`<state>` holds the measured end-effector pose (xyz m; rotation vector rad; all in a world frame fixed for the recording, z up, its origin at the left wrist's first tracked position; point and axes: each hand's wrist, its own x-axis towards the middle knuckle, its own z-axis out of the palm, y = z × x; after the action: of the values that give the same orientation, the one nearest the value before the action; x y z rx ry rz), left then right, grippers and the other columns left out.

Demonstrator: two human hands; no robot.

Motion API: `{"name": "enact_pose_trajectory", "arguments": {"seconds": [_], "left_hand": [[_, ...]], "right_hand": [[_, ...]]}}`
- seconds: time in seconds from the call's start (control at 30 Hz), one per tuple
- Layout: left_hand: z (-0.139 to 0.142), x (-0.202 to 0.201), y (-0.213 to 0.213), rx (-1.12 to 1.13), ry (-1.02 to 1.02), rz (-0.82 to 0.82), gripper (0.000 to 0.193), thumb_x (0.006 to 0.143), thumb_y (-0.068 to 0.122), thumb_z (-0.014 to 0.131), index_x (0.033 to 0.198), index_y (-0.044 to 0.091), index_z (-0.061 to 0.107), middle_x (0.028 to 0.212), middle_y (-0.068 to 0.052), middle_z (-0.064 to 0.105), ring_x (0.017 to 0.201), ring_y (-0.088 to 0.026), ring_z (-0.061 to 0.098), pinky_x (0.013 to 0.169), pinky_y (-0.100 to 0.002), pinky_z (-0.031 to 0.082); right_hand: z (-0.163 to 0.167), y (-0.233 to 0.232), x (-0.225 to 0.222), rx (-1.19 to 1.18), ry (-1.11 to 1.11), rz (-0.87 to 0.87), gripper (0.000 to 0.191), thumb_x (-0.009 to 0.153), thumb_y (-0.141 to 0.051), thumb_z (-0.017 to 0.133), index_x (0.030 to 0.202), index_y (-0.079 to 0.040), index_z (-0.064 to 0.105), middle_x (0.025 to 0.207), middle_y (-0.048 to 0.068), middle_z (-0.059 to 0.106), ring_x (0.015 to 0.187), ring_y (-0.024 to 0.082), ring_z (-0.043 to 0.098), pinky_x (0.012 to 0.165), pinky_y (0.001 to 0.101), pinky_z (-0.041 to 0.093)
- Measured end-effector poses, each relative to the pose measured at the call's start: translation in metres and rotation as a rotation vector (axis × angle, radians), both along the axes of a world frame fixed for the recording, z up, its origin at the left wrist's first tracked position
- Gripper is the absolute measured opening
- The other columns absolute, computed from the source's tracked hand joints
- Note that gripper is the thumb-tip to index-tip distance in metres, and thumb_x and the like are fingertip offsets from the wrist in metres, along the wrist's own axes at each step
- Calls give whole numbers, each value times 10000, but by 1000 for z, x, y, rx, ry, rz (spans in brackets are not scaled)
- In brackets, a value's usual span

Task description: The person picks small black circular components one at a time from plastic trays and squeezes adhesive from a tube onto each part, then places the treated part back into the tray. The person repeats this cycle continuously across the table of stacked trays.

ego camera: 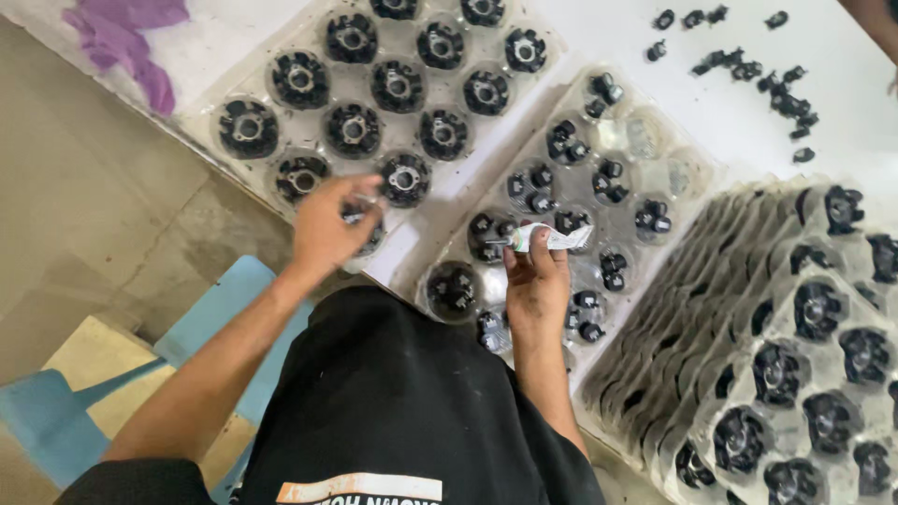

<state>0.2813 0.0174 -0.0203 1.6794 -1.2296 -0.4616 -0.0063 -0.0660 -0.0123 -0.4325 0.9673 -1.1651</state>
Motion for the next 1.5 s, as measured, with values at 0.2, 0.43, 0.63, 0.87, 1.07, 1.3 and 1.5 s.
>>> {"name": "enact_pose_trajectory", "arguments": {"seconds": [0.2, 0.43, 0.63, 0.87, 1.07, 1.3, 1.5], "left_hand": [[-60, 170, -12, 391, -449, 240, 418, 920, 271, 723, 1302, 101, 699, 1452, -227, 539, 1404, -452, 413, 1165, -587, 375], [-96, 209, -40, 438, -732, 189, 574, 959, 505, 727, 1134, -40, 684, 1548, -400, 370, 1497, -595, 144, 1152, -759, 98], [-55, 232, -41, 364, -398, 194, 457, 980, 413, 717, 1156, -8, 685, 1417, -382, 450, 1349, -572, 351, 1130, -675, 272], [23, 239, -33, 258, 301, 49, 327, 961, 256, 736, 1151, 8, 642, 1162, -200, 601, 1013, -387, 600, 883, -424, 479], [66, 221, -68, -510, 438, -301, 400, 915, 221, 821, 1181, 69, 564, 1304, -113, 589, 1258, -270, 578, 1056, -352, 494], [89, 184, -100, -383, 2011, -492, 637, 868, 375, 748, 1343, 9, 535, 1561, -267, 499, 1444, -428, 522, 1280, -474, 390], [98, 163, -103, -296, 2101, -453, 666, 813, 336, 650, 1383, -3, 585, 1428, -249, 581, 1272, -392, 544, 1131, -464, 471]], "right_hand": [[-33, -27, 73, 15, -72, 143, 285, 935, 22, 686, 1187, -99, 631, 1071, 17, 689, 1035, 146, 690, 999, 384, 572], [-29, -37, 157, -2, 68, 113, 234, 930, 84, 671, 1060, -88, 581, 1177, 92, 695, 1001, 176, 653, 864, 322, 533], [-16, -41, 205, -35, 34, 41, 282, 901, 104, 675, 972, -127, 529, 1246, 112, 662, 996, 164, 641, 839, 294, 503], [-1, -36, 240, -47, -90, -9, 323, 921, 117, 681, 950, -134, 480, 1220, 120, 635, 959, 149, 621, 914, 317, 514], [47, -9, 259, -313, -99, -72, 334, 918, 148, 642, 921, -123, 447, 1051, 127, 657, 974, 211, 626, 998, 382, 520], [91, 11, 264, -863, 198, -280, 468, 889, 205, 734, 887, -124, 401, 893, 118, 692, 960, 244, 677, 821, 355, 590], [102, 33, 264, -994, 788, -295, 566, 857, 123, 826, 986, -130, 337, 912, 117, 684, 971, 226, 715, 928, 382, 613]]}}
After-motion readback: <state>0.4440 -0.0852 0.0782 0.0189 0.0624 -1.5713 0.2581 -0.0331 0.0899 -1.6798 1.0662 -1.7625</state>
